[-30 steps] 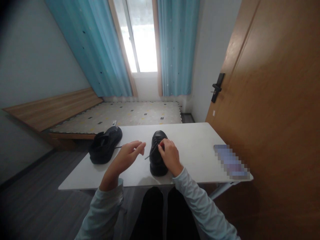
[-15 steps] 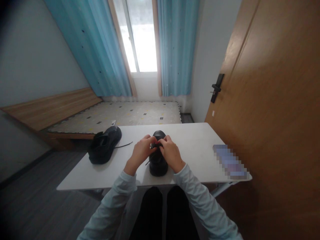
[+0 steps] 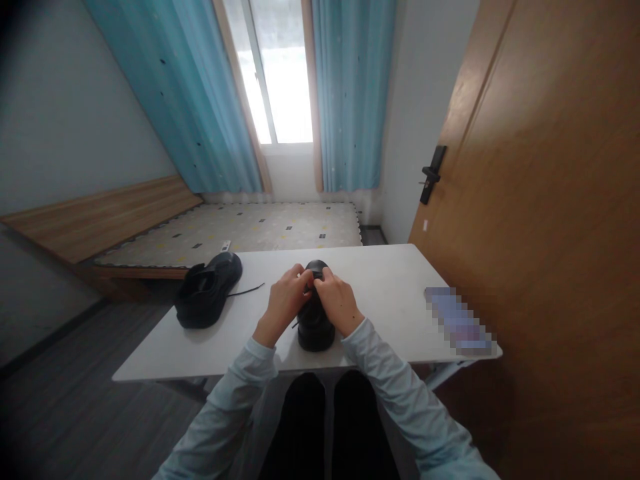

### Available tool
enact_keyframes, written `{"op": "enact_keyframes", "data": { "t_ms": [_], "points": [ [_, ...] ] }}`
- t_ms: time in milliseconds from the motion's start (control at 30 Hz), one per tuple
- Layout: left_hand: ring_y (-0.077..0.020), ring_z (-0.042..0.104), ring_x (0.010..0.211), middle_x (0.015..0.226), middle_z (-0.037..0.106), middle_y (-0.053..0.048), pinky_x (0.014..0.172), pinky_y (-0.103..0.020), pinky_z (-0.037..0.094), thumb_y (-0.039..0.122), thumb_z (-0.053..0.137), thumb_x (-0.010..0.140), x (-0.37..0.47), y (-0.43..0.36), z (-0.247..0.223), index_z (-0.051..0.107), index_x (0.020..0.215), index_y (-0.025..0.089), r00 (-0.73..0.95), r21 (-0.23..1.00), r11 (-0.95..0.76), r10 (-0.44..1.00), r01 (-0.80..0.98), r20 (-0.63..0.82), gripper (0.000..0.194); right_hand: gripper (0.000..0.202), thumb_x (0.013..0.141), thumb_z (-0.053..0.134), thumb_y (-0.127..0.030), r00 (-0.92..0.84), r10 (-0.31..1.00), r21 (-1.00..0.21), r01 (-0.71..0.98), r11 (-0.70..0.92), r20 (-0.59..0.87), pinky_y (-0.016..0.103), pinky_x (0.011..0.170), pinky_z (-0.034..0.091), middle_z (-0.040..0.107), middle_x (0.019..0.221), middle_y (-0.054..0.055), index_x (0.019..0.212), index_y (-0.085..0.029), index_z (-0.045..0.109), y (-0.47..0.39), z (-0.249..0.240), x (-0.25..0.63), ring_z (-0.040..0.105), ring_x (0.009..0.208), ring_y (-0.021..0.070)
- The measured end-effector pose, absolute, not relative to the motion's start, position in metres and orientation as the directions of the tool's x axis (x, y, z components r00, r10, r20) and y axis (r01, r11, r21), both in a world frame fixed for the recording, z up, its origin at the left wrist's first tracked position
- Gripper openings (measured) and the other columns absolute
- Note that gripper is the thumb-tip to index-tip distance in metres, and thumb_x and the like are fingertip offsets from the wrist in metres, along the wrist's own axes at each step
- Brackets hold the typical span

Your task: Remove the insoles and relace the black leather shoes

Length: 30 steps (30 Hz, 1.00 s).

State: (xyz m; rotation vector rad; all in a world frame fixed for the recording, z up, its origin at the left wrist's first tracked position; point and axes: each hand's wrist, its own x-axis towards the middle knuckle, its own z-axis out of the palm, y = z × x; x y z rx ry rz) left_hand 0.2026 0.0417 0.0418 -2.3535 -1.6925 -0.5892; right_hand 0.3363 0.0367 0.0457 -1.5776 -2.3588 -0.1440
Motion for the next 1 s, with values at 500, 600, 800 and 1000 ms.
{"op": "enact_keyframes", "data": {
  "t_ms": [500,600,800,1000],
  "points": [
    [-0.0191,0.056,0.09,0.094,0.059,-0.003,0.072,-0.029,0.046,0.016,0.056,0.079,0.199,0.045,0.029,0.056,0.092,0.023,0.235,0.256,-0.41,0.823,0.875,0.517,0.014,0.003,0.081,0.054,-0.02,-0.238,0.875,-0.784,0.39,0.484,0.421,0.029,0.064,0.045,0.054,0.083,0.002,0.08,-0.02,0.051,0.056,0.026,0.364,0.052,0.074,0.0152],
    [-0.0169,0.057,0.084,0.089,0.059,-0.002,0.071,-0.027,0.046,0.014,0.052,0.08,0.195,0.045,0.031,0.055,0.088,0.022,0.207,0.358,-0.441,0.82,0.823,0.534,0.012,0.013,0.083,0.055,-0.032,-0.262,0.89,-0.882,0.199,0.428,0.373,0.029,0.065,0.048,0.06,0.092,0.004,0.081,-0.02,0.05,0.052,0.033,0.373,0.057,0.082,0.0164],
    [-0.0134,0.059,0.077,0.088,0.061,-0.002,0.063,-0.024,0.048,0.012,0.05,0.075,0.177,0.052,0.034,0.055,0.087,0.019,0.125,0.682,-0.479,0.857,0.553,0.501,0.015,0.021,0.081,0.061,-0.036,-0.337,0.886,-0.935,0.046,0.352,0.317,0.034,0.078,0.049,0.07,0.079,0.005,0.079,-0.019,0.05,0.048,0.047,0.395,0.066,0.08,0.0173],
    [-0.0116,0.062,0.07,0.081,0.06,0.0,0.064,-0.024,0.051,0.025,0.055,0.073,0.168,0.056,0.041,0.051,0.092,0.018,-0.103,0.924,-0.381,0.92,-0.021,0.377,0.02,0.02,0.08,0.06,-0.036,-0.251,0.913,-0.873,0.296,0.388,0.32,0.029,0.061,0.049,0.064,0.066,0.001,0.082,-0.017,0.058,0.06,0.037,0.398,0.061,0.062,0.0144]
  ]
}}
